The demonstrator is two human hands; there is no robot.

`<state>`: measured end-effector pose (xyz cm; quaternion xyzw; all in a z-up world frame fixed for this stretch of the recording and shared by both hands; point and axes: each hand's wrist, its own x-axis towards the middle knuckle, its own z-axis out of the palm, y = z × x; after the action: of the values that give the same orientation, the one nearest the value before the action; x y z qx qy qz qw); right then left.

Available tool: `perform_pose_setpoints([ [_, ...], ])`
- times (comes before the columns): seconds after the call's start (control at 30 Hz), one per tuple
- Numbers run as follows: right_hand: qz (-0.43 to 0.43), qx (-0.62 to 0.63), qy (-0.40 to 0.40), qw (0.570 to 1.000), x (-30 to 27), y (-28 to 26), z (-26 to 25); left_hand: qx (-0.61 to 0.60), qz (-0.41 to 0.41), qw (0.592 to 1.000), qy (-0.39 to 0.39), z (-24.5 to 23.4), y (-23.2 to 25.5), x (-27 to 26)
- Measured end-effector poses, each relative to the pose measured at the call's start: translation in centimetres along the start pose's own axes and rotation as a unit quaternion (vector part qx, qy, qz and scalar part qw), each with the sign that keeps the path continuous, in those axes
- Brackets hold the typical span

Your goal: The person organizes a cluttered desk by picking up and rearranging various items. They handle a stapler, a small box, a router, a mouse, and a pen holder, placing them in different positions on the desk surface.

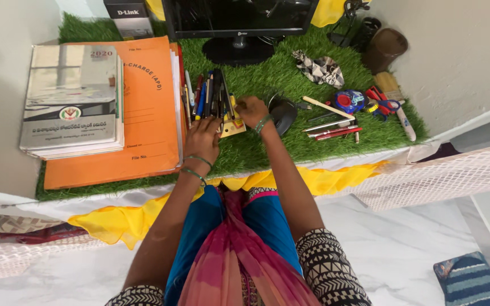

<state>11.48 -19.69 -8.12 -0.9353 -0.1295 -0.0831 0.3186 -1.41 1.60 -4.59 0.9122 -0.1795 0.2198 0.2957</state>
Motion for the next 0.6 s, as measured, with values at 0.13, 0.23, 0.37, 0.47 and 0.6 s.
perform_pose_setpoints([
  [0.13,0.043,0.002,-0.060,0.997,0.6,0.7,0.6,0.001,-0.006,1.000,0.013,0.6,-0.3,0.0],
  [0.23,0.116,0.131,-0.102,0.979,0.5,-0.4,0.0,-0.021,-0.006,1.000,0.022,0.8,-0.6,0.1],
  [0.37,0.143,0.234,-0.091,0.957,0.1,-2.2,-0.7,-0.025,-0.006,0.999,0.023,0.5,-0.8,0.2],
  [0.47,0.126,0.190,-0.072,0.971,-0.8,-3.2,-1.4,-0.035,-0.007,0.999,0.021,0.4,-0.7,0.3],
  [0.6,0.118,0.085,-0.027,0.989,-1.0,-3.6,-3.1,-0.056,-0.013,0.998,0.013,0.3,-0.6,0.5],
])
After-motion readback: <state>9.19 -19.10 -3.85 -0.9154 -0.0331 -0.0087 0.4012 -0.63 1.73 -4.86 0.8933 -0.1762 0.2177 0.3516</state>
